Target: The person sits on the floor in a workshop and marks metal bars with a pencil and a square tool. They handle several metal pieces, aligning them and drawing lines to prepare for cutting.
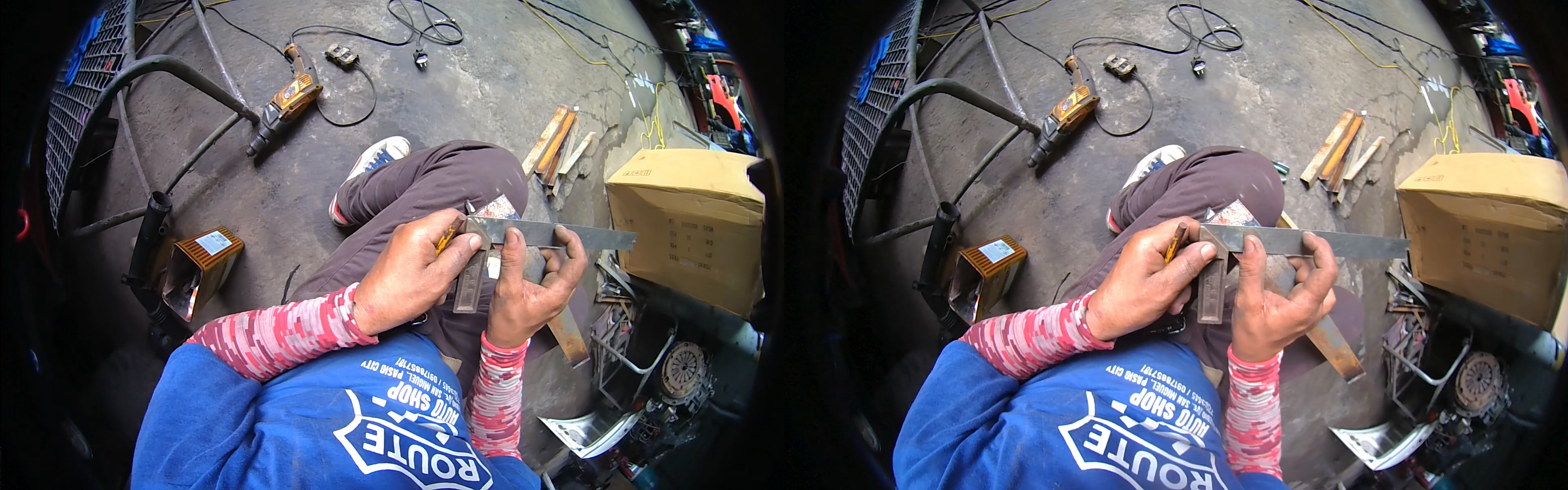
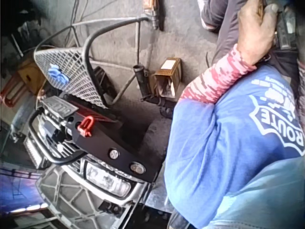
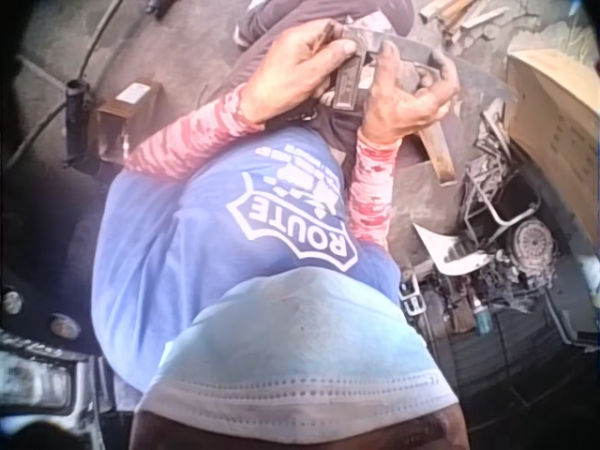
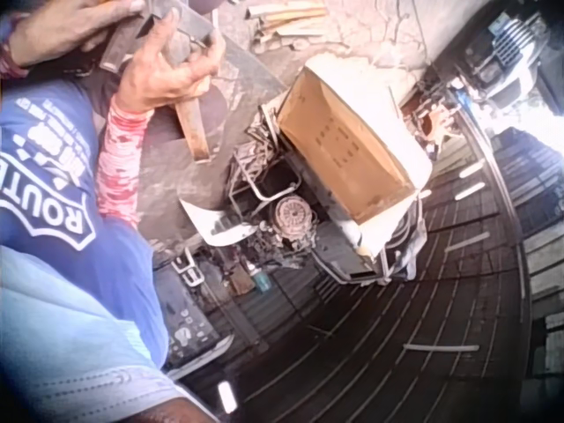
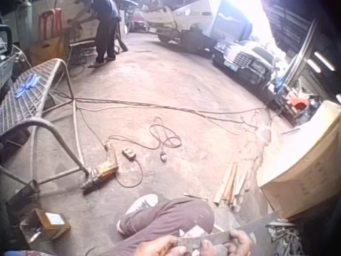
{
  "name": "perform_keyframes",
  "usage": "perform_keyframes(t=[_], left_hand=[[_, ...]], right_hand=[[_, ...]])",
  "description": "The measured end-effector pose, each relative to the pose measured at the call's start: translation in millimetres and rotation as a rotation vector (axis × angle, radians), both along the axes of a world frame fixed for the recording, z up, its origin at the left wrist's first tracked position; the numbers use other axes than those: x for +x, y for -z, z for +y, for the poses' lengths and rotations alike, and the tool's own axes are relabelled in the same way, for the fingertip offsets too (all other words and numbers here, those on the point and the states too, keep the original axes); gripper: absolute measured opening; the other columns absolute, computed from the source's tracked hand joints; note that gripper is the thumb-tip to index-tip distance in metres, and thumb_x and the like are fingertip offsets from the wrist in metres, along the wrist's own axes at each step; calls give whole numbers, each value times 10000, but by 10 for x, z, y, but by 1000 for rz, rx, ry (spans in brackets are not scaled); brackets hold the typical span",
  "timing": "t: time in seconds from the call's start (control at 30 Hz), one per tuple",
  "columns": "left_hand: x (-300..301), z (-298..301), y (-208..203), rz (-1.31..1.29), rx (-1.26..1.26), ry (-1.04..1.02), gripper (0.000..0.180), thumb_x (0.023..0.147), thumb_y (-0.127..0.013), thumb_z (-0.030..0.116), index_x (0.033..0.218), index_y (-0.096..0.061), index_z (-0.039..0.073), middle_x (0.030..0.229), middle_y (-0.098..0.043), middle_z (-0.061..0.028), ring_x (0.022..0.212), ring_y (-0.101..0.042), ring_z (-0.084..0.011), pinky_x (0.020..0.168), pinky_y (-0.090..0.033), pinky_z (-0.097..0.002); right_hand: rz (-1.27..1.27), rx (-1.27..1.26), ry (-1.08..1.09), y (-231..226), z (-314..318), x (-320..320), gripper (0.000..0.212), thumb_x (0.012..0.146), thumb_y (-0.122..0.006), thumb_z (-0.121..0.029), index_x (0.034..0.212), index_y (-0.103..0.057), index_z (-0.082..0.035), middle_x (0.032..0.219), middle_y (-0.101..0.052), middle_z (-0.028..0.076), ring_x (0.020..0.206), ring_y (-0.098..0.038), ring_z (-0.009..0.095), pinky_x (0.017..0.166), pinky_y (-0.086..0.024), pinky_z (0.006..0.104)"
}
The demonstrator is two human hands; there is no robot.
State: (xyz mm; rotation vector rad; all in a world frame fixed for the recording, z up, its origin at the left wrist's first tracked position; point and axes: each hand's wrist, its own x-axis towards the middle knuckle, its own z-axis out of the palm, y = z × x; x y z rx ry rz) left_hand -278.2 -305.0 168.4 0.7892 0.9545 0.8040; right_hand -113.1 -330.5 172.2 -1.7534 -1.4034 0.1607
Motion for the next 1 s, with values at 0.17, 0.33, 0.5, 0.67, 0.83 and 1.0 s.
perform_keyframes(t=[0.17,0.33,0.5,0.67,0.83,1.0], left_hand=[[3,6,-2,-11,15,43,179,1083,-625,152,1119,-627,-23,766,-602,-57,686,-508,-55,584,-447,-306],[-9,45,5,-20,34,42,183,1071,-632,139,1070,-615,-43,794,-601,-113,776,-502,-78,655,-474,-351],[-34,71,23,-24,30,74,202,1074,-629,155,1055,-602,-44,762,-590,-116,751,-493,-86,637,-464,-361],[-61,66,36,-37,3,111,213,1089,-617,176,1035,-619,-31,713,-608,-73,580,-557,-76,509,-455,-326],[-64,55,72,-80,-40,132,211,1101,-597,180,1052,-635,-22,699,-630,-32,515,-614,-79,458,-460,-293],[-90,61,111,-145,-42,114,226,1108,-580,185,1055,-644,-25,713,-639,-26,530,-637,-82,480,-476,-280]], right_hand=[[53,-48,38,-16,24,-7,584,813,-954,-183,1255,-621,3,1071,-647,148,811,-649,207,748,-540,357],[-2,-36,65,-11,51,-56,652,763,-987,-203,1251,-606,3,1055,-635,138,847,-652,217,765,-549,368],[83,-14,68,-3,94,-110,626,780,-968,-137,1248,-578,7,1051,-633,125,876,-648,208,780,-543,349],[130,-84,52,-75,26,-108,592,843,-915,-50,1288,-526,-26,1073,-608,93,931,-607,162,791,-513,295],[194,-52,74,-28,-24,-96,630,789,-960,-96,1234,-523,-7,1091,-603,135,934,-635,202,810,-532,343],[146,-45,50,-29,-22,-82,614,808,-951,-102,1230,-513,-13,1122,-567,122,990,-602,191,841,-519,334]])
